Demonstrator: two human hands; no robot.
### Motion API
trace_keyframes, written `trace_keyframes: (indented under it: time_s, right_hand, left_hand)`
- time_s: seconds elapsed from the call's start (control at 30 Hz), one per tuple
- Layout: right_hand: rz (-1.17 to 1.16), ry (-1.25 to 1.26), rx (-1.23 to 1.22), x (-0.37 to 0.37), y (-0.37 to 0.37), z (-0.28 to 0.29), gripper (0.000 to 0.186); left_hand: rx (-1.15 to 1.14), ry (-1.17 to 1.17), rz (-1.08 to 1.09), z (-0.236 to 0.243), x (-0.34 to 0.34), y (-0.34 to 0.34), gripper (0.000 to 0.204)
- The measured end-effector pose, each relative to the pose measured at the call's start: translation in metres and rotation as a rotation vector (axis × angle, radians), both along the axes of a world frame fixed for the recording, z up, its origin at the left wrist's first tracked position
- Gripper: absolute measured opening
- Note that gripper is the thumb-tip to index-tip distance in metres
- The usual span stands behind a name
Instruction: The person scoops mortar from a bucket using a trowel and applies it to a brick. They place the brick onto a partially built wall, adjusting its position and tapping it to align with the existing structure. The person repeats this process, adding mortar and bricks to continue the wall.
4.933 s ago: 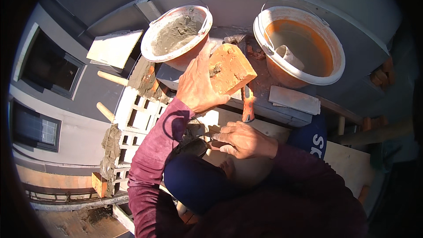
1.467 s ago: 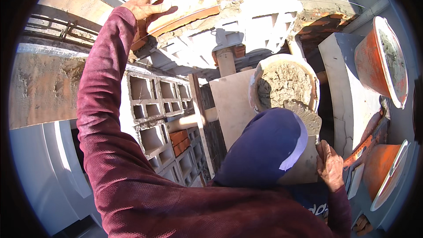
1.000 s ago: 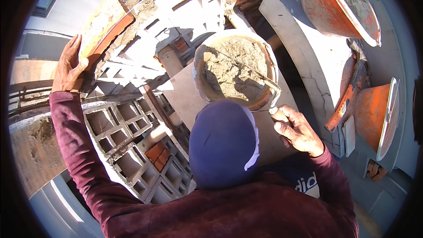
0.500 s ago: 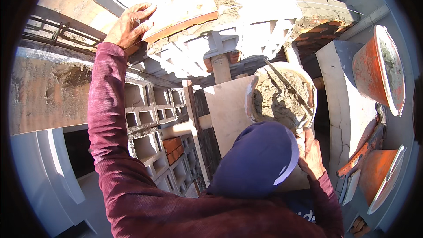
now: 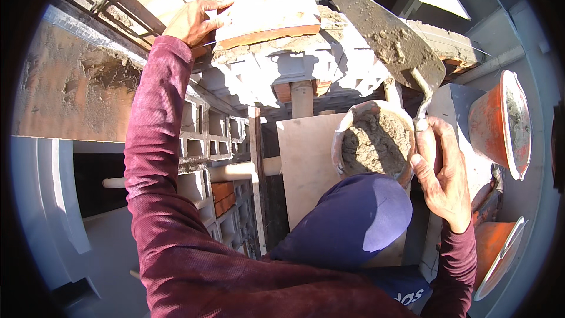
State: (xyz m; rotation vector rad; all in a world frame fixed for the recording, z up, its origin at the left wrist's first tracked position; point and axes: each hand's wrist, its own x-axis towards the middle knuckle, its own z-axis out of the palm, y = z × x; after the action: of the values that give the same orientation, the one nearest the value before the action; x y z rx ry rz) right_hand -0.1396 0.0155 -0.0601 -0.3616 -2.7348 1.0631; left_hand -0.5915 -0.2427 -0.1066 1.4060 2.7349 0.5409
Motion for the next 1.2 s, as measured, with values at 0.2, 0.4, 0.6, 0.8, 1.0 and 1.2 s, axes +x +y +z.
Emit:
trace_keyframes:
  time_s: [0.2, 0.4, 0.6, 0.8, 1.0, 1.2]
  right_hand:
    - [0.217, 0.282, 0.321, -0.141, -0.002, 0.019, 0.041]
    - [0.259, 0.302, 0.374, -0.205, -0.014, -0.002, 0.043]
    - [0.493, 0.336, 0.516, -0.220, -0.013, 0.019, 0.032]
    - [0.385, 0.011, 0.356, -0.230, -0.008, 0.022, 0.030]
    - [0.384, -0.015, 0.318, -0.203, -0.022, 0.039, 0.037]
    - [0.362, -0.019, 0.371, -0.221, 0.004, 0.015, 0.041]
  left_hand:
    - [-0.062, -0.053, -0.001, -0.006, -0.002, 0.000, 0.054]
    - [0.010, -0.046, -0.043, -0.007, -0.005, 0.004, 0.047]
    - [-0.093, 0.047, -0.038, 0.002, -0.002, 0.001, 0.046]
    - [-0.094, 0.048, -0.045, 0.004, 0.003, -0.004, 0.045]
    - [-0.097, 0.043, -0.050, 0.000, 0.001, -0.006, 0.045]
    - [-0.080, 0.052, -0.076, -0.003, 0.003, 0.001, 0.044]
